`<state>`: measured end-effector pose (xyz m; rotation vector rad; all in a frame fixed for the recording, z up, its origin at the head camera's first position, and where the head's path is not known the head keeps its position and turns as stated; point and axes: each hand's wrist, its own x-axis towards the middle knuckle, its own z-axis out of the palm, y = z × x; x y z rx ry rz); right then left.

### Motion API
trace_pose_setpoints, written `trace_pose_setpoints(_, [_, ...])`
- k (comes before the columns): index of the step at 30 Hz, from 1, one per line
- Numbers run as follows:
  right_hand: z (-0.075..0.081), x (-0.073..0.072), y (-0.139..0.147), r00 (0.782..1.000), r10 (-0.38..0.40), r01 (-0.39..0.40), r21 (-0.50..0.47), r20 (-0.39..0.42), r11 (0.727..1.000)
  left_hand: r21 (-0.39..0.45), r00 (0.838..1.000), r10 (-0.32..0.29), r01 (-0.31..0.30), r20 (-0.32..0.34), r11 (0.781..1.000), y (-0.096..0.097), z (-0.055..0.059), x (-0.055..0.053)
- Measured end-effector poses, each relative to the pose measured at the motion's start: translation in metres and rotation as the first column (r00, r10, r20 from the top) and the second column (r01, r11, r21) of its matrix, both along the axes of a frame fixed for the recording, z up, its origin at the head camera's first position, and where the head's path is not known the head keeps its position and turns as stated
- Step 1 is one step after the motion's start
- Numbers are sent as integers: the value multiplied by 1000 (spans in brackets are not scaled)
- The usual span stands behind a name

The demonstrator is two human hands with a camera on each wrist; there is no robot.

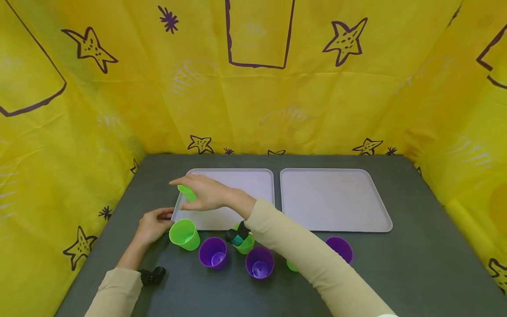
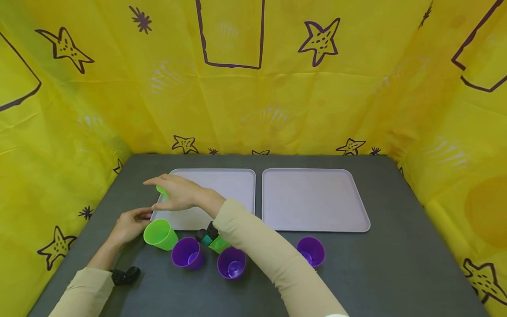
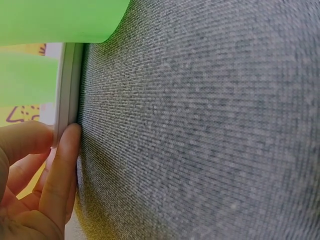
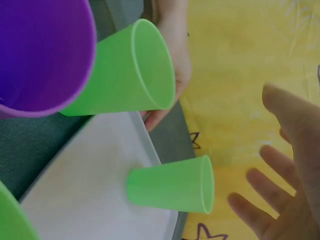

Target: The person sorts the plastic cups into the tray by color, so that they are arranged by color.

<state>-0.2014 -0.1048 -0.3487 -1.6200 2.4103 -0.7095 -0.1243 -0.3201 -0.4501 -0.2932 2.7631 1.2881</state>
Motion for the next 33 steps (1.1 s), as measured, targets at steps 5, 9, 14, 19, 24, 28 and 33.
trace_pose_setpoints(5, [-4, 7, 0, 991, 96, -103, 67, 96, 992, -16, 1000, -4, 4, -11, 1000, 0, 0, 0])
trace_pose_setpoints(9, [-9, 11, 0, 974, 148, -172, 140, 169, 975, -9, 1000, -6, 5, -9, 1000, 0, -2, 0])
trace_pose_setpoints(14, [-15, 14, -2, 953, 187, -231, 173, 239, 957, 0, 1000, -1, 1, -12, 1000, 0, -1, 0])
trace_pose_setpoints(19, [-20, 17, -6, 938, 205, -262, 187, 279, 947, -40, 1000, -11, 10, -19, 999, -1, 0, 1])
trace_pose_setpoints(24, [-24, 20, -10, 937, 205, -276, 239, 284, 931, -38, 1000, -21, 20, -9, 999, -1, 1, 1])
trace_pose_setpoints(28, [-27, 23, -13, 943, 214, -282, 270, 257, 921, -34, 1000, -14, 14, -9, 999, 0, 1, 0])
trace_pose_setpoints(33, [-30, 25, -14, 948, 198, -271, 304, 249, 913, -37, 1000, -14, 14, -19, 999, 0, 1, 0])
